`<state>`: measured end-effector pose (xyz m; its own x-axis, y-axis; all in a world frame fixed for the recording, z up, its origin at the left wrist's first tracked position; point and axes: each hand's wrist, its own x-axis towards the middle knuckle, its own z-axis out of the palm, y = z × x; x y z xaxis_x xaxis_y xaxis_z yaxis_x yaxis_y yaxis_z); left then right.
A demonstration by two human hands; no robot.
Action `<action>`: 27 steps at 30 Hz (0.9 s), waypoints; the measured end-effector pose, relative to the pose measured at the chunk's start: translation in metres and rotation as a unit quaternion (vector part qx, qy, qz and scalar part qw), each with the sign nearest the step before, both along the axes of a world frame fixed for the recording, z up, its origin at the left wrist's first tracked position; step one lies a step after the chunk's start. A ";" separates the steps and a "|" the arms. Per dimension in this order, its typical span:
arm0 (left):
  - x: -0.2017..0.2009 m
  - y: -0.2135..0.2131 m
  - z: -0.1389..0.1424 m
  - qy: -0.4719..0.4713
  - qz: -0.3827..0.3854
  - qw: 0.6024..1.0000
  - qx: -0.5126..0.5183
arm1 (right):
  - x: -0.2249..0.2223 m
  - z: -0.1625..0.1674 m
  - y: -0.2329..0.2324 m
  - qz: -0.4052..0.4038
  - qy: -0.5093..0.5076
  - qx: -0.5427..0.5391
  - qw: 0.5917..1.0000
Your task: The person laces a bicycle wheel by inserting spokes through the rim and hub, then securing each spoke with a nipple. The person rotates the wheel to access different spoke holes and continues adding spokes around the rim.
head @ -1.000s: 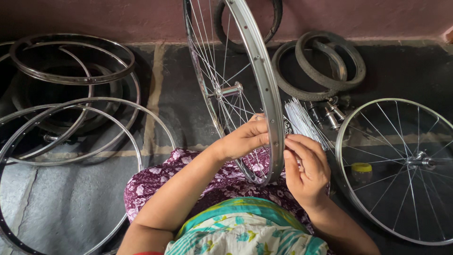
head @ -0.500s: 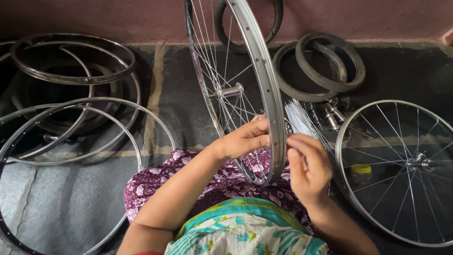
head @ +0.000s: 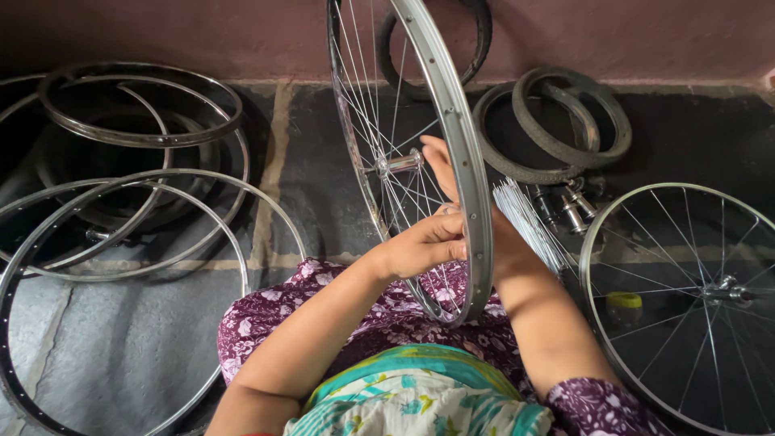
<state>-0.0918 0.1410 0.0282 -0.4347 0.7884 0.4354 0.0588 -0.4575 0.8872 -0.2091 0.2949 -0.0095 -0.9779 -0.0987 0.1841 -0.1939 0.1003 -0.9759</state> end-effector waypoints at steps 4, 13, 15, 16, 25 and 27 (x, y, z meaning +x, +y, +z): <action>0.001 -0.005 0.002 0.013 0.016 1.000 -0.014 | -0.049 -0.025 -0.015 0.074 -0.043 0.120 0.989; 0.014 -0.014 0.010 0.070 0.034 0.997 -0.024 | -0.065 -0.051 -0.006 0.061 0.012 0.293 0.954; 0.015 -0.011 0.010 0.159 0.082 0.984 -0.021 | -0.067 -0.056 0.001 0.064 -0.001 0.258 0.964; 0.015 -0.009 0.009 0.178 0.094 0.979 -0.027 | -0.066 -0.059 0.005 0.065 -0.009 0.241 0.968; 0.030 0.002 -0.005 0.248 0.159 0.950 -0.108 | -0.052 -0.046 0.015 0.045 0.009 0.235 0.971; 0.036 0.001 -0.007 0.254 0.172 0.946 -0.108 | -0.048 -0.046 0.016 0.034 -0.033 0.240 0.970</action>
<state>-0.0556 0.1415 0.0216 -0.4594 0.7334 0.5010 0.6149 -0.1444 0.7752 -0.2569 0.3109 -0.0551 -0.9741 -0.2230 0.0377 -0.1546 0.5350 -0.8306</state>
